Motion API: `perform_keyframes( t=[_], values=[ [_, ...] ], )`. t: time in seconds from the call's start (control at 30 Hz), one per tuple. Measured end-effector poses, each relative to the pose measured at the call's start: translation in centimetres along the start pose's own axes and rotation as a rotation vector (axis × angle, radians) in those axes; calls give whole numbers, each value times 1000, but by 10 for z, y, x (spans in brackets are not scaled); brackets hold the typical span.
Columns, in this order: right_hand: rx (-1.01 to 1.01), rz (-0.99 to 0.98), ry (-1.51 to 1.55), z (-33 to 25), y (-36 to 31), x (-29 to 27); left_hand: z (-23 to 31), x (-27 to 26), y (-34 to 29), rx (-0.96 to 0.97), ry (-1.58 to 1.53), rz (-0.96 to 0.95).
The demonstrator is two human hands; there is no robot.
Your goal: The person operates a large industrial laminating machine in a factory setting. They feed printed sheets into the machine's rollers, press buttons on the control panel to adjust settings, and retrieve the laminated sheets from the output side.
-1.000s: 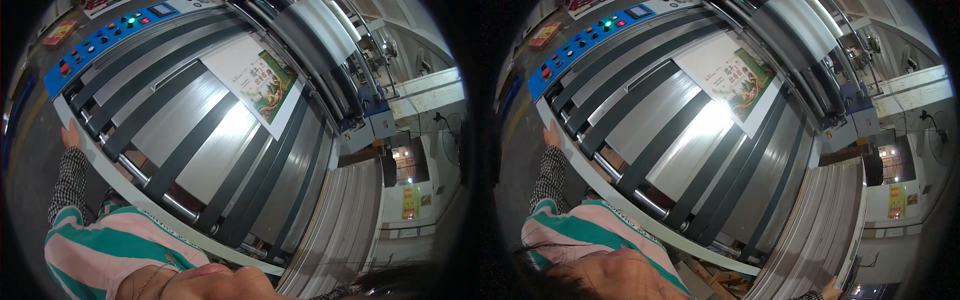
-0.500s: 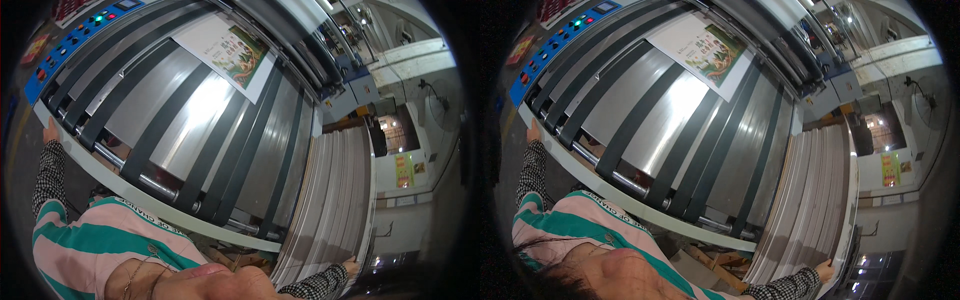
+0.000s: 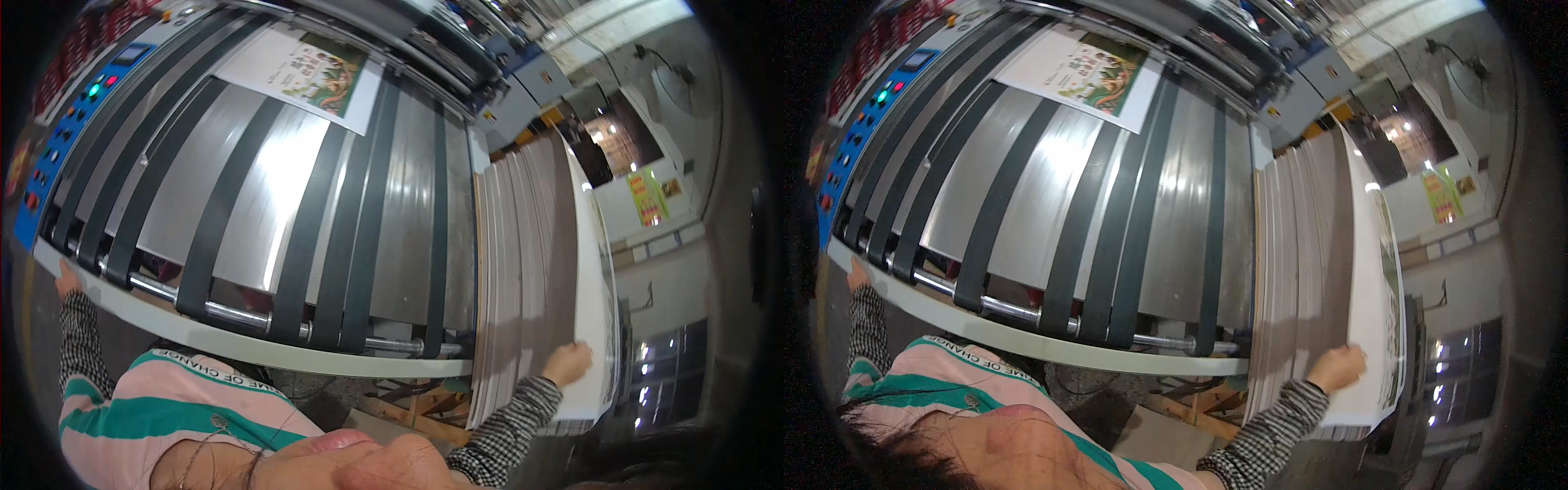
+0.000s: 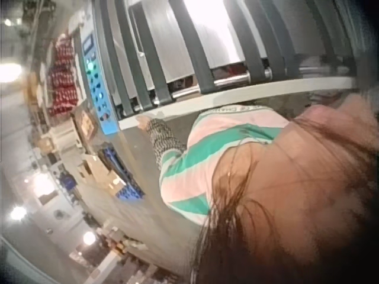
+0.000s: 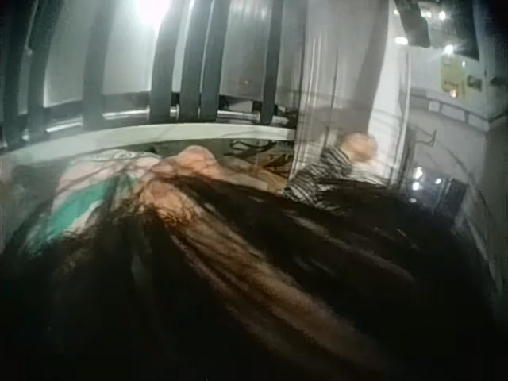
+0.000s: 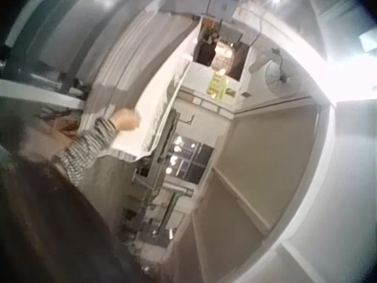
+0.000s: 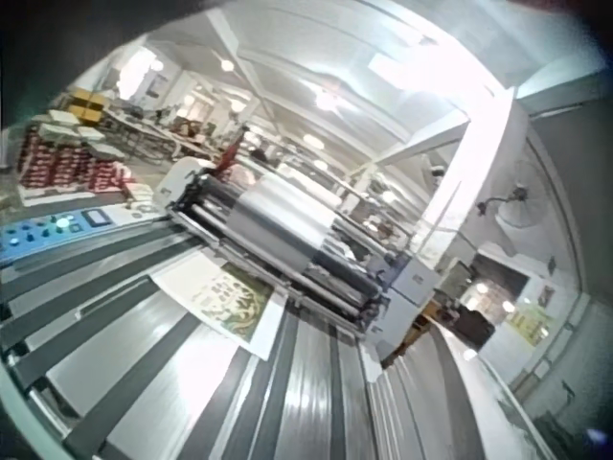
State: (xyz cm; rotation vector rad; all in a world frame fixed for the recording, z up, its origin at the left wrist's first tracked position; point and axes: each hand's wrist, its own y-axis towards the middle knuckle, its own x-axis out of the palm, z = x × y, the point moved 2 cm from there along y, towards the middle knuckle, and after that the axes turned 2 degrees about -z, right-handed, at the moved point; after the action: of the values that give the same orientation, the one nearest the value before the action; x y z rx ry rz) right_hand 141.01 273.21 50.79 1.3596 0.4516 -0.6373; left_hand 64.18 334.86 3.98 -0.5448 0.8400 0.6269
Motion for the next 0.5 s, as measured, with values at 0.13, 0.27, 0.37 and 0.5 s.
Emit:
perform_keyframes(
  t=[0.13, 0.27, 0.37, 0.5],
  values=[
    [-78, -38, 203, -45, -71, 58, 1, 14, 29, 28, 85, 139],
    [-66, -123, 387, -91, -126, 77, 9, 10, 8, -16, 27, -21],
    [-88, -240, 511, -126, -155, 94, 0, -3, -2, -47, -21, -70],
    [-193, -486, 642, -192, -197, 95, -2, -18, -18, -19, -81, -87]
  ],
)
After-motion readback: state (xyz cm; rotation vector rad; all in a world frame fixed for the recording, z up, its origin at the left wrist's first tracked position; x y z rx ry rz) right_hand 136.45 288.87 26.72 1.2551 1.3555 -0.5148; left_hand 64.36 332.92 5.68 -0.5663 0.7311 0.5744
